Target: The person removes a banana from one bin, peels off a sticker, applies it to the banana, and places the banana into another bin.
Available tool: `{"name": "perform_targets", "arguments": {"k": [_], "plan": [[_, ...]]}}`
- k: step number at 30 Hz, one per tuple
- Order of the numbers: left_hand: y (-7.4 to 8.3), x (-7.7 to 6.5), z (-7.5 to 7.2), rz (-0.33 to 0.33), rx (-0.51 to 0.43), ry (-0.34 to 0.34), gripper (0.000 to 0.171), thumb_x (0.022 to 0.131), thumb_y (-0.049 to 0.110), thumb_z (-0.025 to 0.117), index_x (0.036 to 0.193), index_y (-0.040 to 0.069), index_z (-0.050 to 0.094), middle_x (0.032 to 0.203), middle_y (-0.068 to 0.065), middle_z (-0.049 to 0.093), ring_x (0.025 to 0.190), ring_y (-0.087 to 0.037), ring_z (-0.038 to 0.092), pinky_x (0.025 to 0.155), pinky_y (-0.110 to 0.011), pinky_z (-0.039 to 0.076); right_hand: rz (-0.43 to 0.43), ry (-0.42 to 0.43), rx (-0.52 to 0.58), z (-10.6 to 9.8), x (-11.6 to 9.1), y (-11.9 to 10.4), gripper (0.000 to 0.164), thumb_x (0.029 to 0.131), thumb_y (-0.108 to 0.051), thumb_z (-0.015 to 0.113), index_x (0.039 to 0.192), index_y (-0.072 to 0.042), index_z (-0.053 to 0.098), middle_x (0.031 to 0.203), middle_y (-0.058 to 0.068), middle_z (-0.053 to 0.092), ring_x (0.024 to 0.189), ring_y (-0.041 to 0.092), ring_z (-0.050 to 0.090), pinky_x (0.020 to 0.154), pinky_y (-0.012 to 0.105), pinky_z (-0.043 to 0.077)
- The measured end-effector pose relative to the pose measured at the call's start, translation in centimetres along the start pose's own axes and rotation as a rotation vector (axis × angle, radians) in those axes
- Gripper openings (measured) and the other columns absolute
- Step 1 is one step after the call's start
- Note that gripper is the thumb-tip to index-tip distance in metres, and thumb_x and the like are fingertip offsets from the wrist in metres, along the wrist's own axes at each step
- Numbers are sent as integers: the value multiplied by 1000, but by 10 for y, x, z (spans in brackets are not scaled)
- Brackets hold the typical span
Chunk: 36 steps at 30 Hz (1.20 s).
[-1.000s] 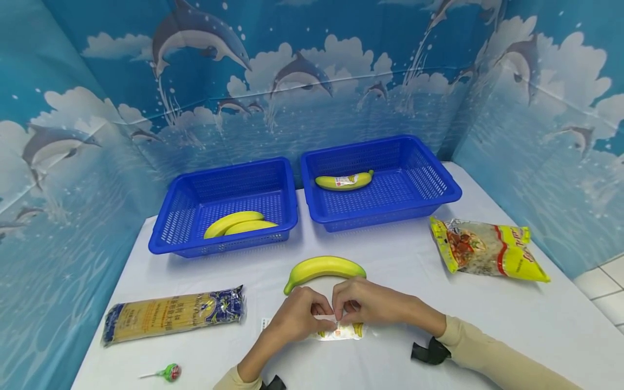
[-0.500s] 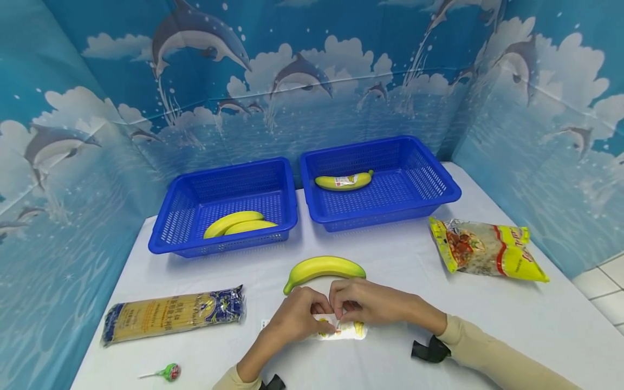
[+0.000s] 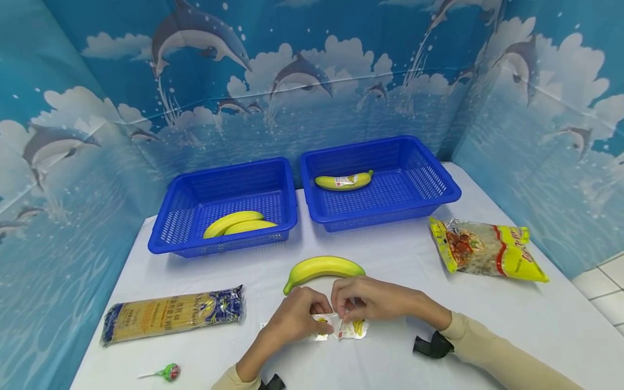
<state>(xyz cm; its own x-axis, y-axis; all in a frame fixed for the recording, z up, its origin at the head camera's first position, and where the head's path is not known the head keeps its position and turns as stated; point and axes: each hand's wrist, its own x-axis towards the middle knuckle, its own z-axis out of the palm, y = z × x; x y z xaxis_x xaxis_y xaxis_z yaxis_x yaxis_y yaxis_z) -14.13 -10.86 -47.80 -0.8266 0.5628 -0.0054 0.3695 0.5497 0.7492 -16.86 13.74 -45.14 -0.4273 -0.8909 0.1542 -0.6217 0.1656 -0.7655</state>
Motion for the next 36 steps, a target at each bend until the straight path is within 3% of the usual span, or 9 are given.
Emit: {"name": "perform_targets", "arguments": {"k": [2, 4, 6, 12, 19, 28, 31, 36], "plan": [[2, 0, 0, -18, 8, 2, 25, 72, 9, 100, 81, 17, 78, 72, 16, 65, 67, 2, 57, 61, -19, 49, -2, -3, 3, -1, -1, -1, 5, 99, -16, 80, 97, -16, 75, 95, -8, 66, 82, -5, 53, 65, 18, 51], [16, -2, -5, -47, 3, 0, 24, 72, 7, 99, 80, 14, 78, 70, 15, 64, 66, 1, 56, 61, -19, 50, -1, -5, 11, -2, -1, -1, 6, 100, -19, 79, 97, -16, 75, 94, -8, 67, 81, -5, 54, 65, 19, 51], [19, -3, -6, -36, 30, 7, 23, 72, 5, 99, 80, 13, 78, 70, 14, 64, 65, 1, 55, 60, -19, 48, 2, -7, 19, -3, -1, -2, 6, 100, -19, 79, 97, -16, 74, 93, -9, 68, 82, -5, 53, 65, 19, 50], [0, 0, 3, 19, 51, 27, 24, 72, 13, 100, 81, 18, 78, 70, 17, 63, 65, 1, 55, 58, -19, 47, 24, -14, 43, -5, -2, -1, 5, 100, -19, 79, 98, -16, 75, 93, -12, 69, 81, -5, 54, 66, 18, 51], [-27, 7, 17, -23, 54, 6, 26, 72, 22, 102, 81, 26, 77, 70, 21, 63, 65, 2, 56, 58, -19, 48, 20, -22, 113, -8, -5, 1, 4, 100, -18, 78, 100, -14, 76, 94, -7, 72, 84, -3, 58, 72, 22, 57], [25, -4, -6, -86, 38, 0, 23, 73, 8, 99, 80, 15, 78, 68, 14, 62, 64, 0, 53, 59, -20, 46, 2, -27, 160, -13, -7, -2, 7, 102, -21, 77, 101, -14, 74, 92, -3, 75, 85, 0, 63, 76, 27, 62], [27, -5, -7, -91, 34, -1, 23, 73, 9, 99, 80, 15, 78, 68, 14, 62, 64, 0, 53, 59, -20, 47, -6, -22, 167, -14, -7, -3, 9, 102, -21, 77, 101, -12, 74, 92, -1, 75, 85, 0, 64, 76, 28, 63], [8, -2, 1, -28, 52, 16, 22, 75, 13, 98, 81, 18, 78, 70, 15, 64, 65, -2, 55, 57, -22, 47, -10, -15, 190, -15, -6, -5, 9, 102, -19, 77, 101, -11, 74, 92, 1, 76, 84, 1, 66, 78, 30, 63]]}}
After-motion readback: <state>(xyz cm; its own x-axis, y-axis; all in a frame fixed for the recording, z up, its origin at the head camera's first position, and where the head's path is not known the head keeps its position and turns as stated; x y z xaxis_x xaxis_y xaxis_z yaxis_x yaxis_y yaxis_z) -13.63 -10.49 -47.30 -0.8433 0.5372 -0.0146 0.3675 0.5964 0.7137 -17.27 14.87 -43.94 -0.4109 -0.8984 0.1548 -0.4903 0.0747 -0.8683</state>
